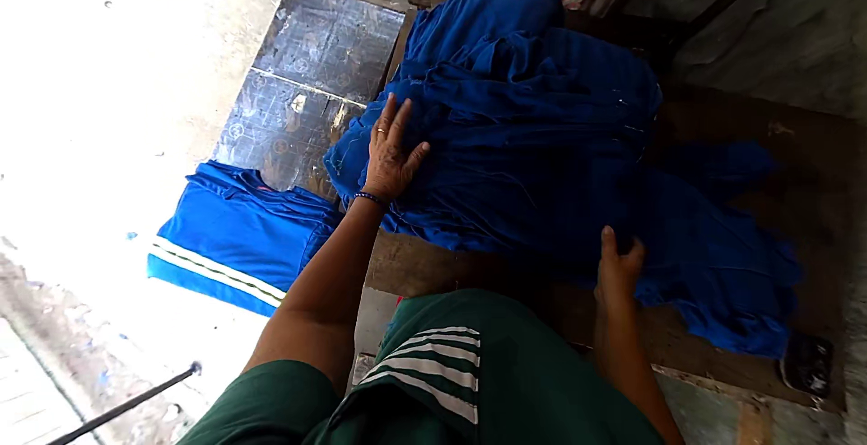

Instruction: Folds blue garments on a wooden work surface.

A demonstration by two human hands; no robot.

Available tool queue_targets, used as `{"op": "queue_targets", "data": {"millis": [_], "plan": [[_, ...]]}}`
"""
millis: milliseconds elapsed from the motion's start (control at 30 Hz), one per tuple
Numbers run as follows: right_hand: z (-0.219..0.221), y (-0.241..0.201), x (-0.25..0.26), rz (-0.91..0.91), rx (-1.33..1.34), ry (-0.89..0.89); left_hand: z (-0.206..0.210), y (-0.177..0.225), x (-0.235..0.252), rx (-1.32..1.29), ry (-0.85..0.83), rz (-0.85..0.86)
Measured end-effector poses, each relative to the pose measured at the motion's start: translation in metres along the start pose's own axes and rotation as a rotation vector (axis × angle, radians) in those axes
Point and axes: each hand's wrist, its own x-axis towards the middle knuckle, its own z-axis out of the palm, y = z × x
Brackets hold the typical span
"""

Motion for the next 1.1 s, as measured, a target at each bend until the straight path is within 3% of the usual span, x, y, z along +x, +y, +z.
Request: {"op": "queue_targets", "data": {"millis": [67, 133, 300, 433, 600, 767, 967, 1100], "plan": [[-0.004, 0.009, 0.002, 0.221, 0.178, -0.094, -0.016, 0.001, -0.016, -0.070, 0.078, -0.207], [-0.008, 0.008, 0.004, 0.290, 0.286, -0.167, -0.032, -0.001, -0.035, -0.112, 0.049, -0.431], [-0.007, -0.006, 0.009, 0.320, 0.313, -0.207, -0.052, -0.005, -0.051, -0.427, -0.137, -0.788], [0.000, -0.030, 0.002, 0.314, 0.353, -0.059, -0.057, 0.017, -0.033, -0.586, -0.202, -0.984], [0.011, -0.027, -0.003, 0.382, 0.421, -0.089, -0.053, 0.042, -0.030, -0.884, -0.191, -0.985], [0.002, -0.043, -0.002, 0.393, 0.705, -0.174, -0.046, 0.052, -0.027, -0.997, 0.029, -0.924], [-0.041, -0.076, -0.023, 0.281, 1.037, -0.151, -0.068, 0.082, -0.031, -1.224, 0.195, -0.877], [-0.075, -0.094, -0.046, 0.222, 1.070, -0.122, -0.102, 0.111, -0.046, -1.287, 0.209, -0.845]]}}
